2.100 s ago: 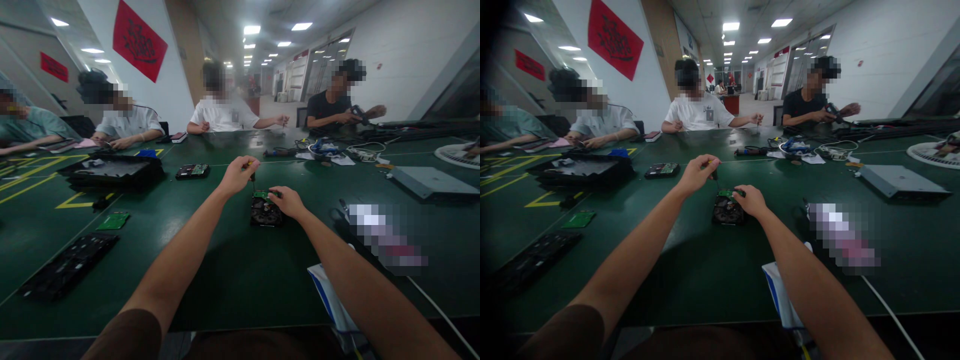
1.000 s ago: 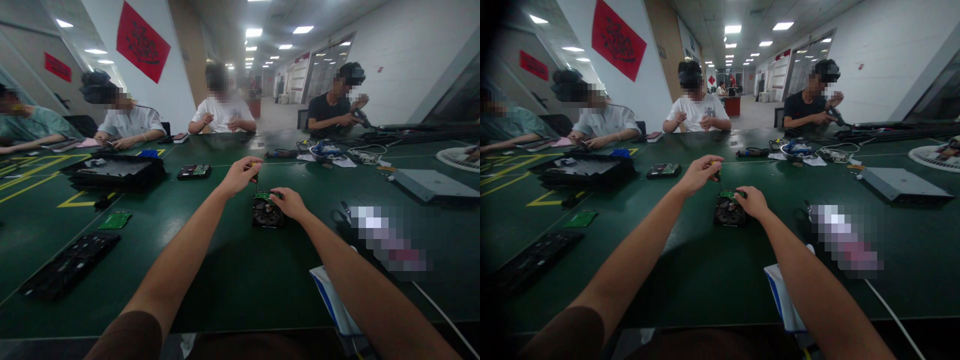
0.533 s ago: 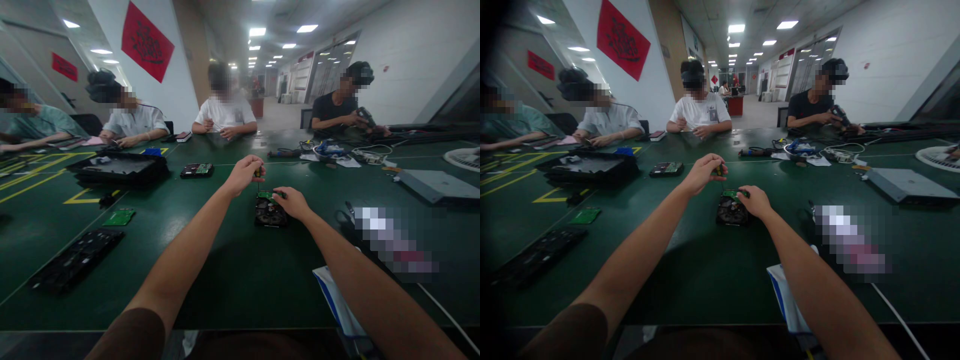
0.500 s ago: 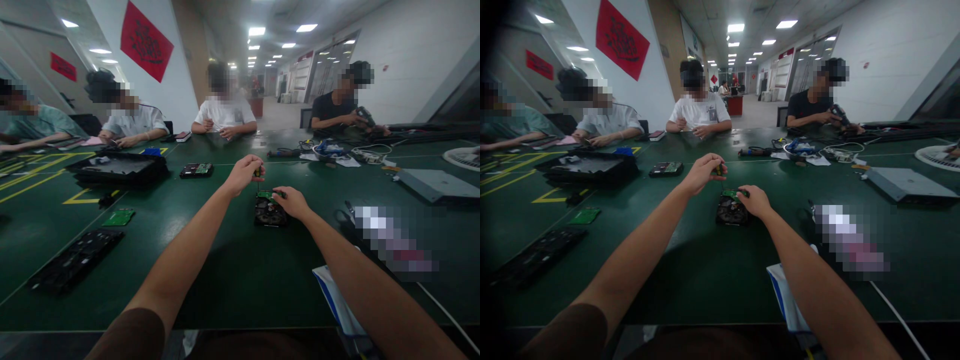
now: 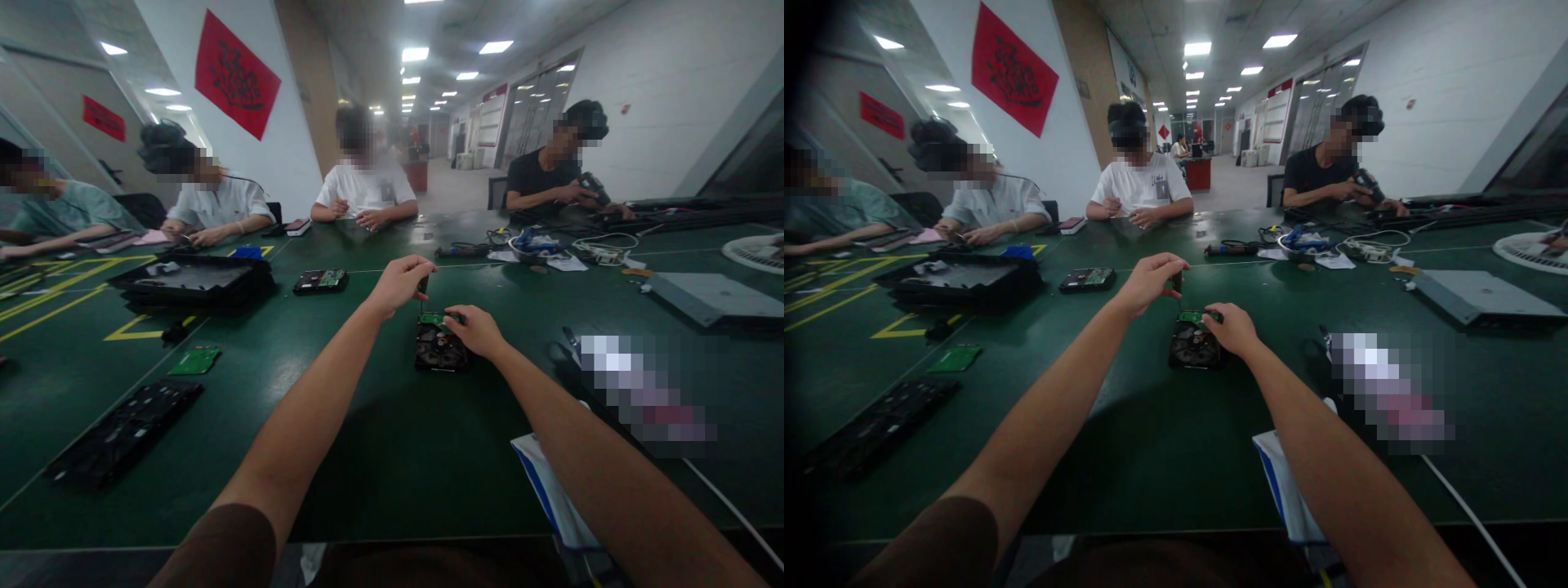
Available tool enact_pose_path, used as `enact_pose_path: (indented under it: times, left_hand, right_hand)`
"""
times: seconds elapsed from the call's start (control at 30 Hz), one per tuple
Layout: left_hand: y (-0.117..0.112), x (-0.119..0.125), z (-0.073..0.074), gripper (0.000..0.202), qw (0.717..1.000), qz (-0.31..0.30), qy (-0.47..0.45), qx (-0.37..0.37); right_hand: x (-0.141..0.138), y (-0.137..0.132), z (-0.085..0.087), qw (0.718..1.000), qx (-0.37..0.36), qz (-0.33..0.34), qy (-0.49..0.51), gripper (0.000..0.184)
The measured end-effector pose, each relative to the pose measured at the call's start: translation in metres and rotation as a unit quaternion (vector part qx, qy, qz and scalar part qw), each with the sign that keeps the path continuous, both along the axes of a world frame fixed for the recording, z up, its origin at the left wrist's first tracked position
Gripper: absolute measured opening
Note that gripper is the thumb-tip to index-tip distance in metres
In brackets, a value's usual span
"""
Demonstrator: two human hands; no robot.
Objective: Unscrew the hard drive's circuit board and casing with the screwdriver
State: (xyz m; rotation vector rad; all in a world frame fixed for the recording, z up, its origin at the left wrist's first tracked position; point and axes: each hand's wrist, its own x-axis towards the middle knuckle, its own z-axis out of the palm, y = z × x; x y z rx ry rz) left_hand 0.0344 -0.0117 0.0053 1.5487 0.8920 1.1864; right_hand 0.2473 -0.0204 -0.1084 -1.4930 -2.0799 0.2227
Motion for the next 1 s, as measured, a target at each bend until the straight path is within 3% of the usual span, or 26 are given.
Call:
enact_pose_path:
  times: [0.1,0.17,0.43,0.57,0.8,1.0]
  left_hand:
    - [0.005,0.000,0.004,0.015,0.994,-0.079,-0.026,-0.066]
    - [0.011,-0.001,0.003,0.014,0.989,-0.098,-0.055,-0.096]
    - [0.022,-0.013,-0.005,0.016,0.989,-0.026,-0.094,-0.111]
    - [0.016,-0.017,-0.006,0.020,0.990,-0.025,-0.093,-0.108]
    - [0.019,-0.024,-0.013,0.015,0.968,-0.019,-0.186,-0.166]
    - [0.026,-0.037,-0.015,0.021,0.973,0.019,-0.158,-0.167]
  right_hand:
    - [0.000,0.000,0.000,1.000,0.002,0.005,0.001,0.033]
    - [0.000,0.000,0.000,1.000,0.002,0.004,-0.002,0.033]
    - [0.000,0.000,0.000,1.000,0.003,0.003,-0.010,0.033]
    - [0.001,0.000,-0.001,1.000,0.010,0.007,-0.005,0.033]
    - [0.001,0.001,0.000,1.000,0.002,0.007,0.002,0.034]
    - [0.002,0.002,-0.001,1.000,0.000,0.002,-0.002,0.035]
